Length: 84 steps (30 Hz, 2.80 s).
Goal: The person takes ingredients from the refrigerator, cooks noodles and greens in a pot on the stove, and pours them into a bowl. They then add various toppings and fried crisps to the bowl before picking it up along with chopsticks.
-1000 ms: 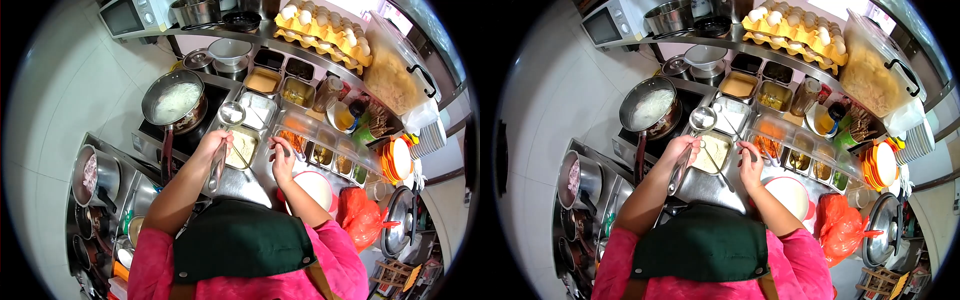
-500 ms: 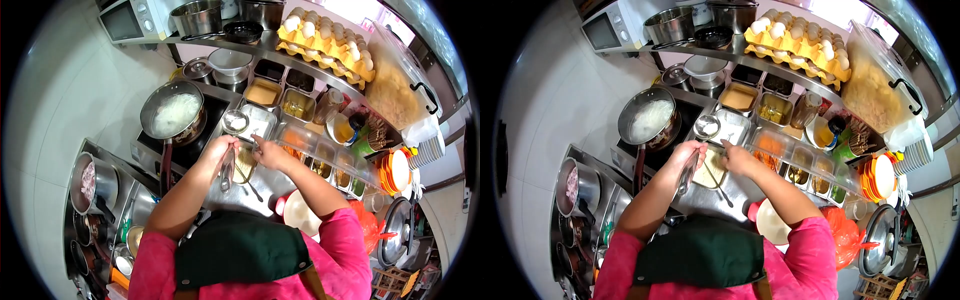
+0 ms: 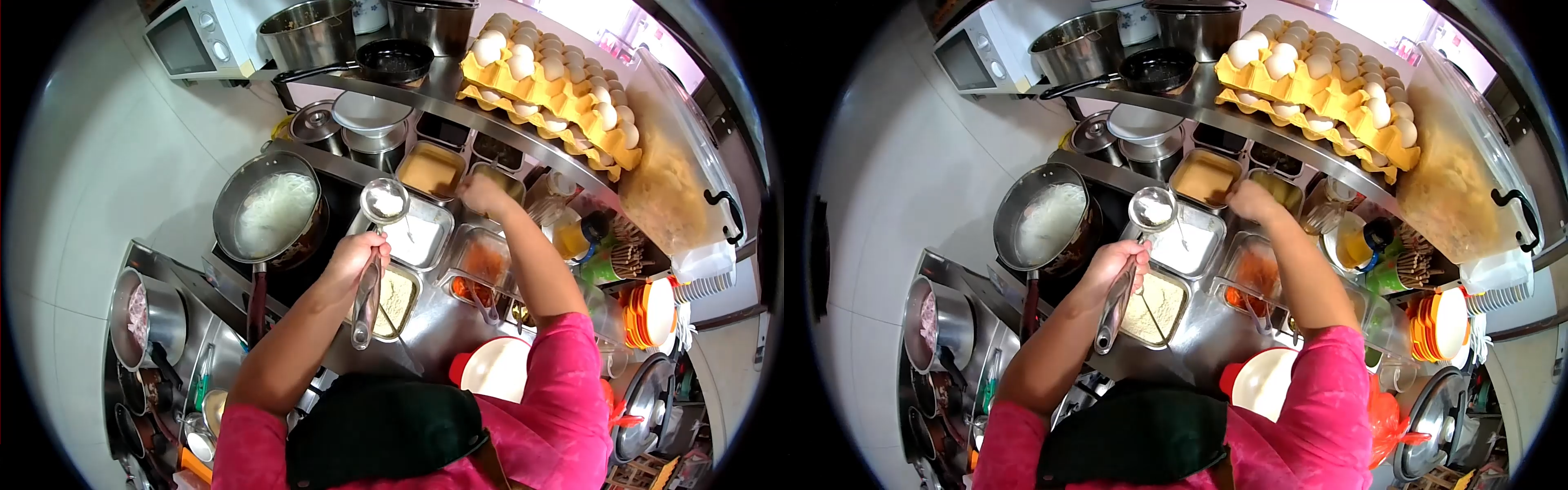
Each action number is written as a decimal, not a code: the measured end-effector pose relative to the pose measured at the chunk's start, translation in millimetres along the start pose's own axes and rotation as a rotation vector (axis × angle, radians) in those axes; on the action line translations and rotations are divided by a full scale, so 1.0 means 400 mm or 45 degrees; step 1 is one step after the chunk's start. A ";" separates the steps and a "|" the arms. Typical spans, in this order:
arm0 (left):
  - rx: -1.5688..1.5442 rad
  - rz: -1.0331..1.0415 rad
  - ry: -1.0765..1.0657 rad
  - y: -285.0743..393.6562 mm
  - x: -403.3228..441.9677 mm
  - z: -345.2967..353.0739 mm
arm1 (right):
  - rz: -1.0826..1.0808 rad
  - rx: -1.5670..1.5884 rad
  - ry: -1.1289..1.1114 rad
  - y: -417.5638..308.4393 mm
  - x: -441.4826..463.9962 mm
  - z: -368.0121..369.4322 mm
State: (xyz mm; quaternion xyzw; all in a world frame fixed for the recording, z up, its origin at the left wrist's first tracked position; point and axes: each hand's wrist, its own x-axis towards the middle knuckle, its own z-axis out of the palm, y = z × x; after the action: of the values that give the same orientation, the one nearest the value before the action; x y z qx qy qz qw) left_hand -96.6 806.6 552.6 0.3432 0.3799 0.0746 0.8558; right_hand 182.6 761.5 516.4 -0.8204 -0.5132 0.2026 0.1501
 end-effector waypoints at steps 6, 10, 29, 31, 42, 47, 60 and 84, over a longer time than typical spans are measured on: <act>0.002 0.022 -0.031 0.008 0.030 -0.002 | 0.291 -0.092 0.115 0.101 0.088 0.083; 0.007 -0.030 -0.074 0.005 0.054 0.006 | 0.143 -0.031 -0.005 0.095 0.107 0.121; 0.173 0.026 -0.044 0.057 0.187 0.090 | 0.427 1.529 0.203 0.134 -0.025 -0.025; 0.219 0.087 -0.039 0.067 0.186 0.109 | 0.347 1.484 0.286 0.122 -0.037 -0.027; 0.155 0.037 -0.041 0.078 0.247 0.113 | -0.435 0.450 1.002 0.106 -0.086 -0.021; -0.062 -0.064 -0.212 0.092 0.237 0.086 | -0.136 1.300 0.948 0.106 -0.064 -0.006; -0.189 -0.203 -0.614 0.110 -0.177 -0.045 | -0.214 0.013 0.721 -0.135 -0.134 -0.045; -0.555 0.594 -0.349 0.628 -0.429 -0.064 | -0.513 1.195 0.421 -0.736 0.322 -0.413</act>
State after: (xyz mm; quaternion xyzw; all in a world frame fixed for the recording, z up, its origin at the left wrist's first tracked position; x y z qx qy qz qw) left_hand -201.3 943.0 805.0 0.2369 0.1477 0.3007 0.9119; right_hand 83.6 997.5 771.3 -0.5714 -0.4843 0.2454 0.6154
